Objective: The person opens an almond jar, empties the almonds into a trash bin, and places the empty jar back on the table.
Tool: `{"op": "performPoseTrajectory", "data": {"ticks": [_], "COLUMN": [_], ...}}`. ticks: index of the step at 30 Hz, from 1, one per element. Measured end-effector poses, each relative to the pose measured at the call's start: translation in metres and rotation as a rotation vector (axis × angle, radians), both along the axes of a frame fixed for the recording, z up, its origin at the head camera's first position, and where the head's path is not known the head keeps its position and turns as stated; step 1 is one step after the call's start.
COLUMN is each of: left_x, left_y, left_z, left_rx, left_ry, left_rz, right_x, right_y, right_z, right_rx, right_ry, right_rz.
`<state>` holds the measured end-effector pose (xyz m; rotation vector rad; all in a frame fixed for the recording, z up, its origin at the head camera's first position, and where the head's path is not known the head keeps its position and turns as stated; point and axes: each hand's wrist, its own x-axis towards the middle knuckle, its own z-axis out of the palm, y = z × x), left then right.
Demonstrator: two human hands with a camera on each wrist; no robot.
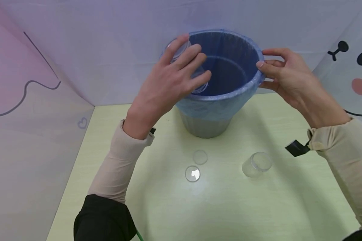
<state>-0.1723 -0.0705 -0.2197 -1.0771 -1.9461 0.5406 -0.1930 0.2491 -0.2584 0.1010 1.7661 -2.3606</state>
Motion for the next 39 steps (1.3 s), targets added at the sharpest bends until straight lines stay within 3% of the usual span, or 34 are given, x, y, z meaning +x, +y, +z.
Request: {"op": "performPoseTrajectory", "data": {"ticks": [4, 9, 18, 23, 28, 33, 39], "left_x": [-0.001, -0.002, -0.003, 0.0, 0.003, 0.004, 0.006], "left_y": [-0.003, -0.008, -0.015, -0.017, -0.018, -0.019, -0.018], "left_z": [0.0, 0.003, 0.007, 0.015, 0.021, 0.022, 0.024], "left_rx": [-0.009, 0.083, 0.239, 0.266, 0.297, 0.306, 0.301], "left_ry": [-0.091, -0.208, -0.305, -0.393, -0.47, -0.565, -0.628], "left_rz": [0.047, 0.06, 0.063, 0.102, 0.099, 0.092, 0.116], "right_x": [-0.001, -0.001, -0.001, 0.0, 0.0, 0.001, 0.0], "right_y": [-0.001, 0.0, 0.001, 0.001, 0.001, 0.001, 0.001], "right_z": [0.0, -0.001, -0.001, 0.0, 0.0, 0.0, 0.0], "right_rx": [-0.005, -0.008, -0.012, -0.002, -0.007, -0.003, -0.003], "right_ry": [0.001, -0.002, -0.001, 0.0, 0.0, -0.002, 0.006], "right_rz": [0.002, 0.004, -0.002, -0.001, 0.001, 0.003, 0.003]}}
